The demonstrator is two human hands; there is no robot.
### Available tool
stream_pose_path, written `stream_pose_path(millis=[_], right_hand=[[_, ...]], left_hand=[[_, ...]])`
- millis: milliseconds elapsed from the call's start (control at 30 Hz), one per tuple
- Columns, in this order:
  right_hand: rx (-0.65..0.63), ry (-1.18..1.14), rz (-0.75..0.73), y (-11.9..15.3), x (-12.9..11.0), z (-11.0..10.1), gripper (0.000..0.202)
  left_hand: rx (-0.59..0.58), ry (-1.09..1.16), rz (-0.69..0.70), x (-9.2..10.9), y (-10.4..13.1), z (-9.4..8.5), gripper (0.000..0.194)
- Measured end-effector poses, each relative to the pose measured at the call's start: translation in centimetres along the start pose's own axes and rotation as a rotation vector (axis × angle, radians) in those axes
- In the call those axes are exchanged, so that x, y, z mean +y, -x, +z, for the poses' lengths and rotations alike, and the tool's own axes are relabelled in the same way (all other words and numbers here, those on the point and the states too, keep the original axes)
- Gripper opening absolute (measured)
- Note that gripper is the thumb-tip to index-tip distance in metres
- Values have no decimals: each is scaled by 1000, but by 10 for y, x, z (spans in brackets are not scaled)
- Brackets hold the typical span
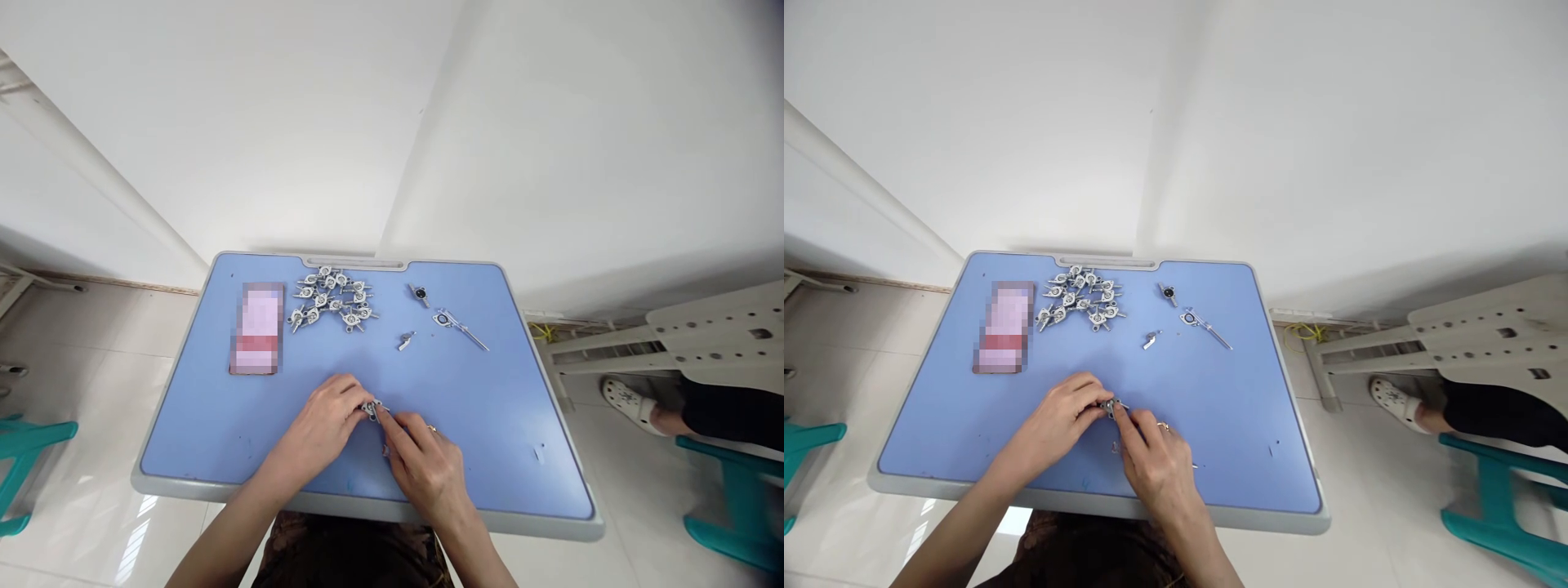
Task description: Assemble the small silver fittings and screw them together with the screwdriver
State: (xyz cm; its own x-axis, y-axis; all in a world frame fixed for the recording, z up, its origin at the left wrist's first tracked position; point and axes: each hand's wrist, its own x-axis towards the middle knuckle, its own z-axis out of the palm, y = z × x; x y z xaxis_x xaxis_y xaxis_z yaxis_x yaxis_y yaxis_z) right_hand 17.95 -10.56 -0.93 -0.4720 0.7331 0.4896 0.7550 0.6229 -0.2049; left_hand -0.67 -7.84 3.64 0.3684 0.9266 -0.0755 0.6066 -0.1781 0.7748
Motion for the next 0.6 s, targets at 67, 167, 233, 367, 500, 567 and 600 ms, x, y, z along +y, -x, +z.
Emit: stream_pose_path(millis=[67, 167, 233, 367, 500, 567, 600], right_hand=[[-1, 7, -5, 0, 0, 0, 31], [2, 22, -7, -1, 0, 0, 30], [7, 28, -6, -1, 0, 0, 30], [-6, 31, -8, 0, -1, -1, 31], [-6, 37, -12, 0, -1, -1, 34], [-8, 39, -15, 0, -1, -2, 34], [-13, 40, -15, 0, -1, -2, 34]], left_hand=[[-2, 3, 1, -1, 1, 1, 18], [1, 3, 7, -2, 2, 2, 17], [2, -7, 9, -2, 2, 2, 15], [9, -49, 10, -1, 2, 4, 11], [16, -76, 11, -1, 2, 5, 12], [16, -73, 7, -1, 2, 5, 13], [16, -72, 6, -1, 2, 5, 13]])
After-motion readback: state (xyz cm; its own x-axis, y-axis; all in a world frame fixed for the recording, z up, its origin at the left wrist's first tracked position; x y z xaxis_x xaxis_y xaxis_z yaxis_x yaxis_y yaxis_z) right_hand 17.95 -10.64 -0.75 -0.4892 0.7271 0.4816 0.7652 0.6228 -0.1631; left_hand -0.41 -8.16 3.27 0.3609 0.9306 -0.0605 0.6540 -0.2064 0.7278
